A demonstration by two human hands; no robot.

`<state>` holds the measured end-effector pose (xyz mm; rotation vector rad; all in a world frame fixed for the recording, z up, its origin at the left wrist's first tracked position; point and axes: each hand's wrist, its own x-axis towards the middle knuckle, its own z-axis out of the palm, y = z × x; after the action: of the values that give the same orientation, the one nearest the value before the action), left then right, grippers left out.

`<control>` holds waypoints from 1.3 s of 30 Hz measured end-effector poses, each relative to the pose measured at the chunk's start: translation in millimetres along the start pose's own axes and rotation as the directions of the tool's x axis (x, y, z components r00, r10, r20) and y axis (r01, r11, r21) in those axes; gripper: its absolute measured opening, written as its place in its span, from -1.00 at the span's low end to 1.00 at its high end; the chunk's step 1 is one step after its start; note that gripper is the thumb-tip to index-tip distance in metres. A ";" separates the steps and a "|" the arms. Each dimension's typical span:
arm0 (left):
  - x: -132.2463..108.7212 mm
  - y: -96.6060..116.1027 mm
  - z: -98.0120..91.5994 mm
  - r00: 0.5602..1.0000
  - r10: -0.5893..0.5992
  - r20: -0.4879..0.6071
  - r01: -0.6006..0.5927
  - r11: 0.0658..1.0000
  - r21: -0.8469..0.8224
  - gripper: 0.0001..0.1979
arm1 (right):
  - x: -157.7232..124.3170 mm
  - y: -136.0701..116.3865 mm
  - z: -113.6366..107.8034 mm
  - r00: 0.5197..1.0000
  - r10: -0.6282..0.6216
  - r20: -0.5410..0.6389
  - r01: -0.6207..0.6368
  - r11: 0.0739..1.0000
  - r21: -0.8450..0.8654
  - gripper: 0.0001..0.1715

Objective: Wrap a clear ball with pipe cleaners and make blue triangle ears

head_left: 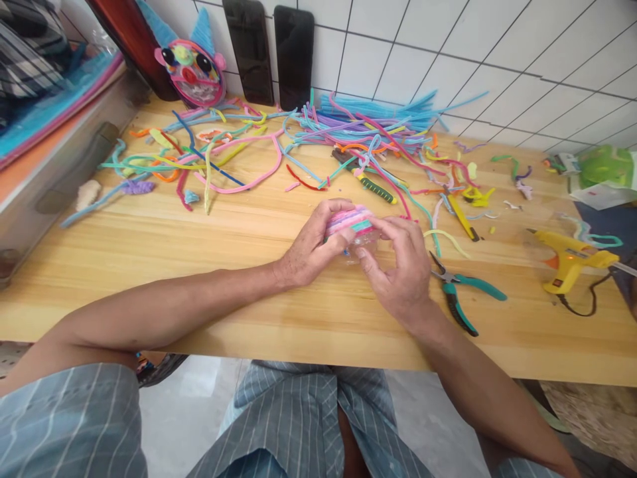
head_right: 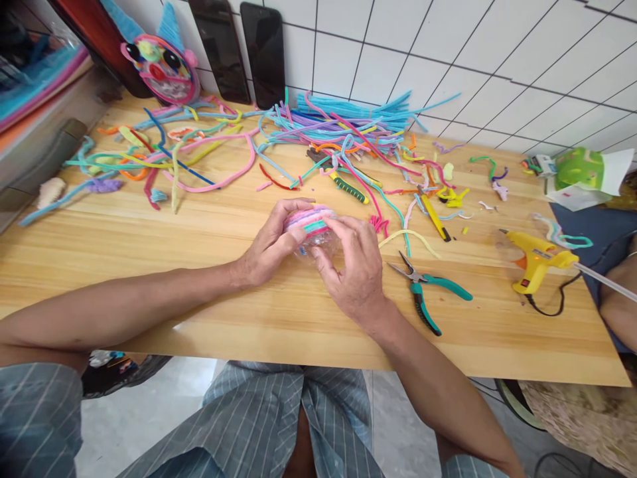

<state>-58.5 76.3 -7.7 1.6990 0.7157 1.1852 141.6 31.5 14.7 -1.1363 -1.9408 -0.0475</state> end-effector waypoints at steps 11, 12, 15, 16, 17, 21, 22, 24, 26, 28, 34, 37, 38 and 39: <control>-0.5 -3.6 -1.1 0.999 0.045 0.013 -0.045 0.998 0.037 -0.51 | 2.0 -3.8 0.4 0.998 -0.057 -0.018 0.057 0.998 -0.011 -0.50; -0.4 -2.8 -1.3 0.999 0.039 0.009 -0.039 0.999 0.034 -0.50 | 1.8 -3.3 0.4 0.999 -0.048 -0.014 0.048 0.999 -0.016 -0.50; -0.5 -0.2 -1.7 1.000 0.007 0.011 -0.006 1.000 -0.018 -0.49 | 1.1 -1.5 0.7 0.999 -0.038 -0.019 0.037 0.999 -0.004 -0.51; -0.7 0.1 -1.7 1.000 -0.003 0.016 0.004 0.999 -0.043 -0.50 | 0.9 -0.9 0.8 0.999 -0.041 -0.025 0.041 0.999 0.003 -0.50; -0.9 0.0 -1.7 1.000 -0.012 0.018 0.013 0.998 -0.064 -0.50 | 0.7 -0.4 0.8 0.999 -0.044 -0.027 0.044 0.999 0.008 -0.50; -0.7 -3.5 -1.7 1.000 -0.021 0.002 0.021 0.999 -0.050 -0.52 | -0.1 0.9 0.2 1.000 -0.028 -0.011 0.028 1.000 -0.007 -0.49; -0.3 -4.7 -1.6 1.000 -0.014 -0.003 0.014 1.000 -0.027 -0.52 | -0.3 0.9 0.0 1.000 -0.022 -0.007 0.021 1.000 -0.007 -0.50; 0.7 -6.5 -1.2 1.000 0.008 -0.012 -0.008 1.000 0.020 -0.50 | -0.3 0.7 -0.1 1.000 -0.015 -0.005 0.015 1.000 -0.002 -0.51; 1.7 -7.7 -0.8 0.999 0.030 -0.021 -0.029 0.998 0.049 -0.49 | 0.0 -0.1 0.1 1.000 -0.017 -0.011 0.017 1.000 -0.001 -0.52; 2.3 -8.3 -0.4 0.999 0.045 -0.026 -0.043 0.997 0.060 -0.51 | 0.5 -1.1 0.6 0.999 -0.031 -0.025 0.031 0.999 -0.007 -0.54; 2.3 -5.4 -0.9 0.999 0.042 -0.020 -0.041 0.998 0.045 -0.53 | 0.1 -2.1 -0.8 0.999 -0.039 -0.027 0.039 0.999 -0.011 -0.55; 2.1 -4.1 -2.3 1.000 0.022 0.001 -0.022 1.000 0.006 -0.55 | -1.4 -1.4 -2.3 0.999 -0.036 -0.007 0.036 0.999 -0.016 -0.56; 2.1 -4.3 -2.6 1.000 0.021 0.010 -0.021 1.000 -0.004 -0.55 | -2.0 -1.3 -2.3 0.999 -0.038 -0.008 0.038 0.999 -0.022 -0.57; 2.1 -4.9 -2.8 1.000 0.024 0.015 -0.024 1.000 -0.007 -0.54 | -2.5 -1.2 -2.0 0.999 -0.040 -0.012 0.040 0.999 -0.028 -0.60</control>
<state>-60.1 81.1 -10.9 1.7142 0.6830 1.1888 142.5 28.2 14.7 -1.1128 -1.9574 -0.1025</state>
